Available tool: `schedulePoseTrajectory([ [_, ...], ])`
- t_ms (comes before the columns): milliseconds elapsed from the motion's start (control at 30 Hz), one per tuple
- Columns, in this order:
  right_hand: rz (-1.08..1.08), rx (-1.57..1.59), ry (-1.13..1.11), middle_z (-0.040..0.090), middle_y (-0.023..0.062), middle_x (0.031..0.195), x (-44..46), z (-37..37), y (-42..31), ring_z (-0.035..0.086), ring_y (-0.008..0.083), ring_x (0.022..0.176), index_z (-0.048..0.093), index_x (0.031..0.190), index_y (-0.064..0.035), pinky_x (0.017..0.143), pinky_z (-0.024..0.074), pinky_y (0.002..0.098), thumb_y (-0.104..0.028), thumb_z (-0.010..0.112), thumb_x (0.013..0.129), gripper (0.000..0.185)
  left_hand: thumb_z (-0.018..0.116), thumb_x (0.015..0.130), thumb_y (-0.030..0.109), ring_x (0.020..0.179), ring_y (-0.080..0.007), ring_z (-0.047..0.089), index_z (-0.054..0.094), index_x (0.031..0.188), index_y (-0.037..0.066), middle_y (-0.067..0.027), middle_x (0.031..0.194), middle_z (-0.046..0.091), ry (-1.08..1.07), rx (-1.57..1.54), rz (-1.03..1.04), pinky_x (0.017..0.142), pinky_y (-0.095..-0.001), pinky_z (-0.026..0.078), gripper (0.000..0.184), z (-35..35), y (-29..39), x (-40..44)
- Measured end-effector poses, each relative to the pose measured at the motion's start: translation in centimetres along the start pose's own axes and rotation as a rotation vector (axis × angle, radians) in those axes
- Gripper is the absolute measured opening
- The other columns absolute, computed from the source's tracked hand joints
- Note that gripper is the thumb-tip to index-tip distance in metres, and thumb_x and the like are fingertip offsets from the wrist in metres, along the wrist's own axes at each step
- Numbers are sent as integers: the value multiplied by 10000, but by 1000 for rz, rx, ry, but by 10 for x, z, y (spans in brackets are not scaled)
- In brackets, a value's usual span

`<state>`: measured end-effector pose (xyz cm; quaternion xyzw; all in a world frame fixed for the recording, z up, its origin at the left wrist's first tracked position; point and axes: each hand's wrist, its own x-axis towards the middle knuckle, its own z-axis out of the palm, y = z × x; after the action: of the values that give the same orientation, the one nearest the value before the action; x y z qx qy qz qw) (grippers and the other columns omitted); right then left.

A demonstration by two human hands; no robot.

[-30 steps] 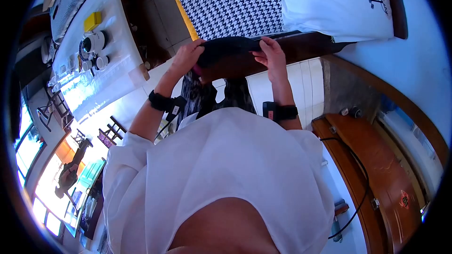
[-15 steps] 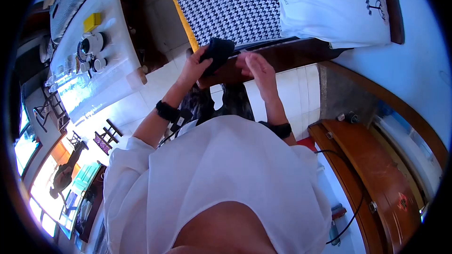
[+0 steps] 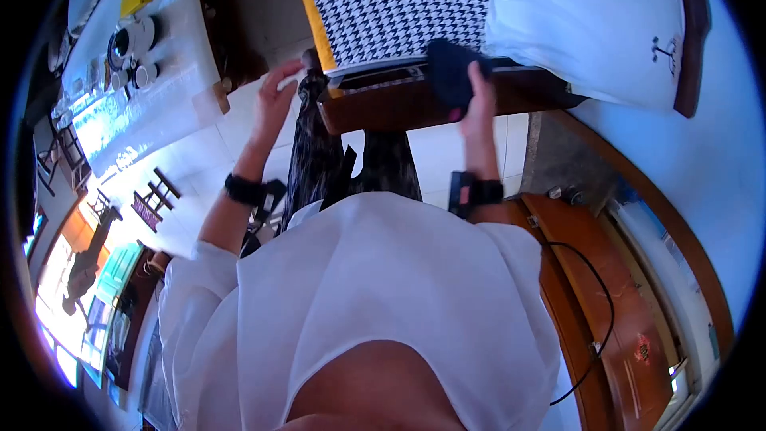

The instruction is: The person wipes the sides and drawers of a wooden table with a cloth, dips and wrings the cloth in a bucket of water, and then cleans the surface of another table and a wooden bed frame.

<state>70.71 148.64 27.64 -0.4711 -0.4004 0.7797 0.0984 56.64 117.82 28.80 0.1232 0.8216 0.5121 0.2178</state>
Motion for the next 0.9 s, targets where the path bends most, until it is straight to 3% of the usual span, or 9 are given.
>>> schedulePoseTrajectory([
  [67,-202,-696,184,614,127,1116,32,-19,-14,602,243,996,545,1186,-21,850,461,329,-334,574,886,434,521,851,127,1064,-276,568,586,1102,39,-145,1143,589,44,202,-138,873,-319,449,274,-5,-21,7],
  [200,-504,-1679,-112,642,78,1025,38,-23,0,585,287,963,620,1063,-128,852,446,387,-232,591,854,236,496,864,365,1087,-318,550,532,1207,54,-165,1173,575,51,183,-620,916,-375,418,464,29,-83,11],
  [267,-807,-1763,-226,607,36,1123,18,-12,25,515,232,1097,616,1040,-143,970,337,413,-140,649,781,261,456,879,429,1166,-351,491,484,1252,41,-207,1237,529,48,25,-660,970,-380,377,539,67,-155,-3],
  [333,-770,-1749,-272,560,27,1204,6,4,48,453,232,1176,587,1088,-159,1016,279,450,-117,675,756,345,389,881,529,1203,-379,449,432,1298,43,-237,1256,504,33,-82,-912,1000,-397,343,641,81,-128,-10],
  [433,-785,-1762,-394,488,26,1281,-23,46,82,409,236,1219,508,1199,-194,1044,219,507,-109,715,712,536,368,883,568,1186,-368,465,416,1316,40,-221,1287,485,91,-202,-946,983,-387,356,684,125,-175,-31],
  [500,-777,-1713,-530,488,24,1269,-42,81,100,400,218,1211,501,1212,-190,1040,209,498,-138,727,691,571,317,882,617,1203,-308,452,420,1330,64,-158,1337,456,133,-705,-1137,990,-421,332,719,107,-127,-29],
  [700,-858,-1553,-818,545,39,1201,-30,105,110,505,232,1083,552,1143,-147,931,365,399,-253,620,808,358,218,887,651,1293,-237,344,444,1327,94,-79,1387,417,7,-824,-1146,1025,-475,247,745,41,-130,-35],
  [800,-597,-1715,-551,650,104,969,-4,83,60,561,285,996,667,952,-91,855,422,410,-326,551,871,275,234,896,635,1276,-243,370,454,1316,88,-88,1364,443,38,-757,-1086,1021,-459,260,724,8,-147,-42],
  [900,-788,-1730,-430,648,132,924,27,37,58,571,295,941,659,926,-57,829,425,425,-363,512,896,341,264,905,614,1242,-244,411,474,1294,86,-90,1313,493,88,-754,-1040,1001,-445,288,689,-21,-158,-46],
])
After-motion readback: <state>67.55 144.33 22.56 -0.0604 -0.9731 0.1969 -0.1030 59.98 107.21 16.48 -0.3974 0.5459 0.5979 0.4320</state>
